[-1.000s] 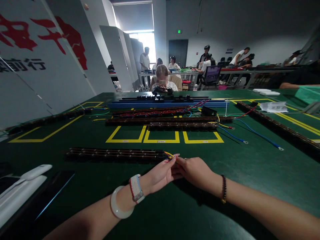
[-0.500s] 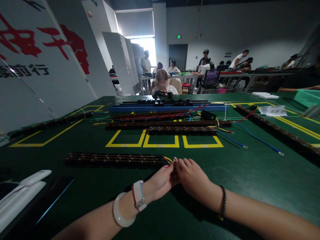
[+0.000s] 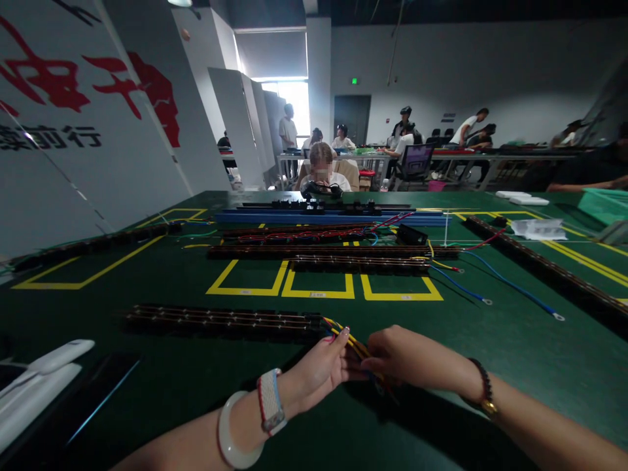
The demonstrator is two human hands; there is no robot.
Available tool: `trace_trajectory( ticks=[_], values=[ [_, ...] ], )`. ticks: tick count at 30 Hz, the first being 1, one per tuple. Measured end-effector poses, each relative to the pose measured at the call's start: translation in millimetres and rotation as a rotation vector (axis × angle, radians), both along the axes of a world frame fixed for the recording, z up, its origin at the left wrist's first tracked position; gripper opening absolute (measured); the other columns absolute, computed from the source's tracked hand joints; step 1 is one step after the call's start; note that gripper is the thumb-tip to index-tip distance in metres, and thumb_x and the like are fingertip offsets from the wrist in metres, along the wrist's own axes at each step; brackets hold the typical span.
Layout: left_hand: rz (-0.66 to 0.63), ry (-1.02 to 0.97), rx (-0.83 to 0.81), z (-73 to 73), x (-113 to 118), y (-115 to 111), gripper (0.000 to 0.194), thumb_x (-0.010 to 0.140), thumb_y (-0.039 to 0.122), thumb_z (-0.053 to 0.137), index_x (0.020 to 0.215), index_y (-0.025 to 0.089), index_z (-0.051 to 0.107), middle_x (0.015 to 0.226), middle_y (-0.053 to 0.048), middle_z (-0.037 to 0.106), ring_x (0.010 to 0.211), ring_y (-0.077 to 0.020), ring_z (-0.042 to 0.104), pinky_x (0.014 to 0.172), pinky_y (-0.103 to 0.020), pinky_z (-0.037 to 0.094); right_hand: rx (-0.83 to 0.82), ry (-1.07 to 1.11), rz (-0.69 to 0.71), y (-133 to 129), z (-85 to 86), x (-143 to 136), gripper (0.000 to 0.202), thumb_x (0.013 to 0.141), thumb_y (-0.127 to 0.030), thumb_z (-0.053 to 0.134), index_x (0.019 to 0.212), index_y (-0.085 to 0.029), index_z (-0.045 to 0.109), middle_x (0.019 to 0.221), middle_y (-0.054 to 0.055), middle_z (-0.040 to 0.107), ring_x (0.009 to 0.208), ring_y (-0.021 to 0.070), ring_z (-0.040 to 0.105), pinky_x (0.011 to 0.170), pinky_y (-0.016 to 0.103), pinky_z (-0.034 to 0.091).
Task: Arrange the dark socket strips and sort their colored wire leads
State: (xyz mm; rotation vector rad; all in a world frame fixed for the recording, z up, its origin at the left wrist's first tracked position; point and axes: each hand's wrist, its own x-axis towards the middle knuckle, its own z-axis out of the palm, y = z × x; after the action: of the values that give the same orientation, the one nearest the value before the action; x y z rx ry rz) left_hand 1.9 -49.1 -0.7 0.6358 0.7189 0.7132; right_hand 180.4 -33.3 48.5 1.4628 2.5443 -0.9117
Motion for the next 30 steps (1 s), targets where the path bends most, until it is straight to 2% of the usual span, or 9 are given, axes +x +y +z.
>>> trace_trajectory(
  ticks=[4,7,11,14,18,22,25,28,30],
  values=[
    [0.018,0.025,-0.005,-6.6,-1,2,0.035,0.096,0.035,0.033,0.091,0.009,0.054,0.087,-0.015,0.068,0.078,-0.018,0.067,0.082,-0.037,0.048,-0.346,0.157,-0.027,16,-5.3,9,0.031,0.089,-0.039,0.045,0.082,-0.013,0.059,0.066,0.005,0.064,0.052,0.011,0.059,0.046,0.018,0.041],
    [0.011,0.042,-0.006,-7.7,-2,3,0.039,0.096,0.038,0.032,0.089,0.007,0.055,0.083,-0.016,0.068,0.077,-0.0187,0.067,0.078,-0.034,0.049,-0.349,0.241,-0.051,31,-15.8,18,0.034,0.088,-0.043,0.046,0.083,-0.012,0.059,0.064,0.004,0.063,0.051,0.0114,0.058,0.047,0.02,0.043],
    [0.005,0.042,-0.047,-1.8,-5,1,0.035,0.094,0.038,0.036,0.084,0.01,0.054,0.078,-0.012,0.067,0.074,-0.0179,0.066,0.074,-0.032,0.048,0.024,0.243,-0.157,52,-33.3,27,0.034,0.088,-0.045,0.048,0.084,-0.014,0.062,0.061,0.002,0.06,0.048,0.0113,0.053,0.046,0.021,0.036],
    [0.01,0.041,-0.09,6.7,-7,-2,0.033,0.094,0.037,0.038,0.078,0.012,0.053,0.066,-0.004,0.062,0.065,-0.0136,0.063,0.07,-0.028,0.047,0.293,0.268,-0.136,67,-46.5,29,0.035,0.089,-0.045,0.048,0.083,-0.016,0.065,0.063,0.002,0.061,0.053,0.0123,0.054,0.052,0.023,0.036],
    [-0.01,0.059,-0.116,12.1,-9,-3,0.034,0.095,0.036,0.037,0.077,0.012,0.053,0.065,-0.003,0.059,0.062,-0.012,0.061,0.069,-0.027,0.046,0.497,0.293,-0.06,78,-60.2,30,0.032,0.09,-0.043,0.05,0.084,-0.017,0.067,0.078,0.006,0.064,0.069,0.0155,0.058,0.063,0.026,0.04],
    [-0.023,0.029,-0.102,4.2,-9,0,0.034,0.094,0.039,0.036,0.084,0.011,0.054,0.072,-0.007,0.063,0.069,-0.0156,0.064,0.072,-0.03,0.047,0.678,0.288,0.027,67,-54.7,32,0.033,0.092,-0.043,0.047,0.089,-0.017,0.067,0.086,0.008,0.062,0.077,0.017,0.056,0.068,0.028,0.042],
    [-0.022,-0.007,-0.092,-3.8,-9,2,0.032,0.093,0.04,0.041,0.087,0.011,0.054,0.076,-0.008,0.064,0.072,-0.0162,0.064,0.074,-0.031,0.047,0.886,0.324,0.217,44,-39.5,31,0.039,0.096,-0.044,0.038,0.103,-0.015,0.063,0.087,0.009,0.062,0.079,0.0182,0.054,0.072,0.032,0.042],
    [0.005,-0.032,-0.094,-8.7,-8,2,0.027,0.09,0.038,0.047,0.087,0.013,0.055,0.075,-0.004,0.063,0.068,-0.0132,0.062,0.071,-0.028,0.047,1.079,0.353,0.59,19,-29.4,22,0.05,0.094,-0.053,0.036,0.11,-0.012,0.059,0.08,0.008,0.061,0.073,0.0179,0.053,0.07,0.034,0.041],
    [0.019,-0.047,-0.099,-9.8,-6,2,0.026,0.088,0.039,0.052,0.083,0.014,0.054,0.071,-0.001,0.061,0.062,-0.0102,0.058,0.063,-0.023,0.046,1.169,0.341,0.811,8,-29.4,14,0.047,0.092,-0.05,0.042,0.111,-0.011,0.059,0.075,0.005,0.06,0.067,0.0162,0.051,0.067,0.033,0.041]
  ],
)
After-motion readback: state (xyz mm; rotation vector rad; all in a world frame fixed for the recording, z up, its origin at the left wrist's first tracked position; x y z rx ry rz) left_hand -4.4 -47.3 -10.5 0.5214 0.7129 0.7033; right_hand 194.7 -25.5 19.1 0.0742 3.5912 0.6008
